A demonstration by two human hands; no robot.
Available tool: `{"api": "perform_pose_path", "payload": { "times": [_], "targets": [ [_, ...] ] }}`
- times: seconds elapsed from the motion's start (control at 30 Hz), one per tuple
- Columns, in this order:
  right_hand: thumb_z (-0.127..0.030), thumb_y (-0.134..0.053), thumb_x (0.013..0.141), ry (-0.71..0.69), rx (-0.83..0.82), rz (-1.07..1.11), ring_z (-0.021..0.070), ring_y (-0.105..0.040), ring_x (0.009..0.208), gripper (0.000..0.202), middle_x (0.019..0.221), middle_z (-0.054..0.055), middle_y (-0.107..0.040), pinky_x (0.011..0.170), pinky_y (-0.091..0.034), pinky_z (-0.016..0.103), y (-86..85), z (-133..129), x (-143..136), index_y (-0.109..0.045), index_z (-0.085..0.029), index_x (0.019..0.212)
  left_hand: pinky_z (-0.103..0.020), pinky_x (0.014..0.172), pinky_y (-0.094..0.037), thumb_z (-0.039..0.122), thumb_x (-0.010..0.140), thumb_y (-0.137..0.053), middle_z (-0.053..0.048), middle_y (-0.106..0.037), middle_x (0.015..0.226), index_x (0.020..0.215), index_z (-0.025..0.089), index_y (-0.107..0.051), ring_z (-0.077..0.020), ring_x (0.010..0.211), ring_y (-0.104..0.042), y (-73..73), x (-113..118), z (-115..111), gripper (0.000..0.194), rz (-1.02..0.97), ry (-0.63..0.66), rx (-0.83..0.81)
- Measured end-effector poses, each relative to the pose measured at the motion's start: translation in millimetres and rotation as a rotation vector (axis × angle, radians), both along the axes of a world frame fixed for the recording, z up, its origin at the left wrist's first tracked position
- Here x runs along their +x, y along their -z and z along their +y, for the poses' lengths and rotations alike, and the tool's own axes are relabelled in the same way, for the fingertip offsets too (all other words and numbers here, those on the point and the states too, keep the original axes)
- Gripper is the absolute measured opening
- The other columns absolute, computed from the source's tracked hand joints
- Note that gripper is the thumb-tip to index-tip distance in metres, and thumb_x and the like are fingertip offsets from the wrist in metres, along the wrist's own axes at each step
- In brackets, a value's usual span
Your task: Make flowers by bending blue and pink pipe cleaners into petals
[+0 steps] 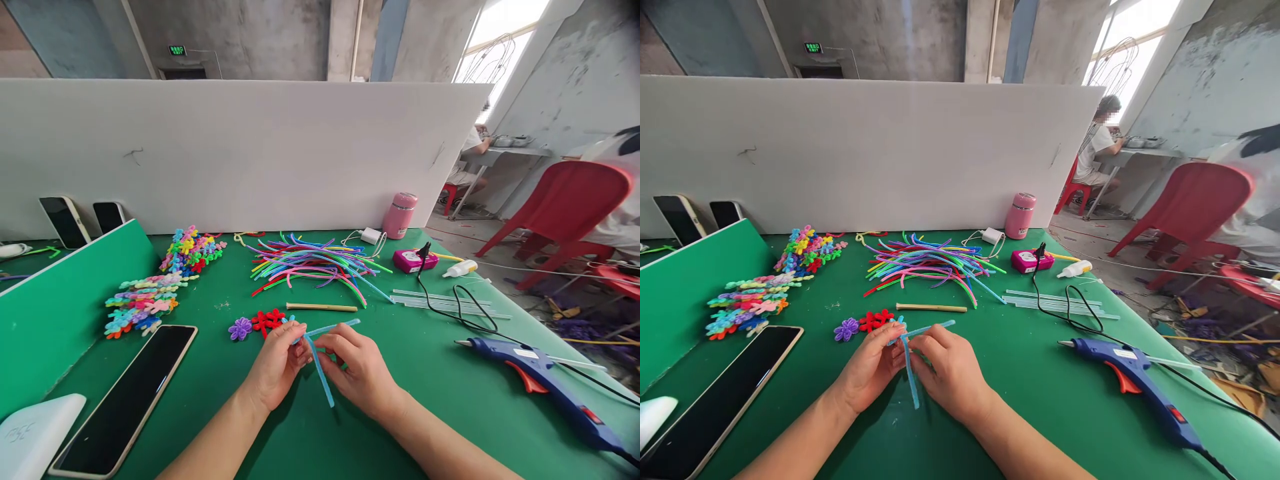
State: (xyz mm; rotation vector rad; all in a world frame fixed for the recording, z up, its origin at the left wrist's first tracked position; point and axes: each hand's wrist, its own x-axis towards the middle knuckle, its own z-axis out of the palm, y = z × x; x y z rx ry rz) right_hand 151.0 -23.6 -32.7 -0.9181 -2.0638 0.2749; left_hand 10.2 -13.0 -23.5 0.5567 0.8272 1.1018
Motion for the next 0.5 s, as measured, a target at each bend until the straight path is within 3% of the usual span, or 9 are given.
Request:
{"api": "perform_pose_path", "payload": {
  "times": [0.1,0.23,0.5],
  "targets": [
    [-0.017,-0.043,0.082,0.035,0.125,-0.099,0.0132,-0.054,0.061,0.020,0.075,0.006,-0.060,0.054,-0.043,0.024,-2.2,0.8,0.6,-0.057,-0.016,0.096,-0.017,0.045,-0.032,0.020,0.064,-0.064,0.008,-0.039,0.045,0.054,0.016,-0.046,-0.0043,0.042,-0.037,2.0,0.5,-0.6,0.021,0.005,0.003,0.009],
    [-0.021,-0.042,0.085,0.055,0.176,-0.178,0.0143,-0.054,0.066,0.024,0.077,0.006,-0.060,0.059,-0.042,0.025,-1.4,2.0,1.2,-0.055,-0.018,0.105,-0.018,0.048,-0.034,0.022,0.064,-0.065,0.007,-0.042,0.050,0.055,0.015,-0.048,-0.0051,0.046,-0.038,5.5,1.5,-1.8,0.020,0.011,0.024,0.037],
    [-0.033,-0.046,0.085,0.228,0.224,-0.271,0.0132,-0.042,0.060,0.022,0.064,0.002,-0.056,0.055,-0.026,0.028,-7.1,0.5,3.8,-0.063,-0.022,0.092,-0.020,0.051,-0.033,0.027,0.065,-0.065,0.006,-0.042,0.052,0.054,0.016,-0.048,-0.0060,0.048,-0.039,7.7,2.0,-3.6,0.024,0.102,0.055,0.074]
  ]
}}
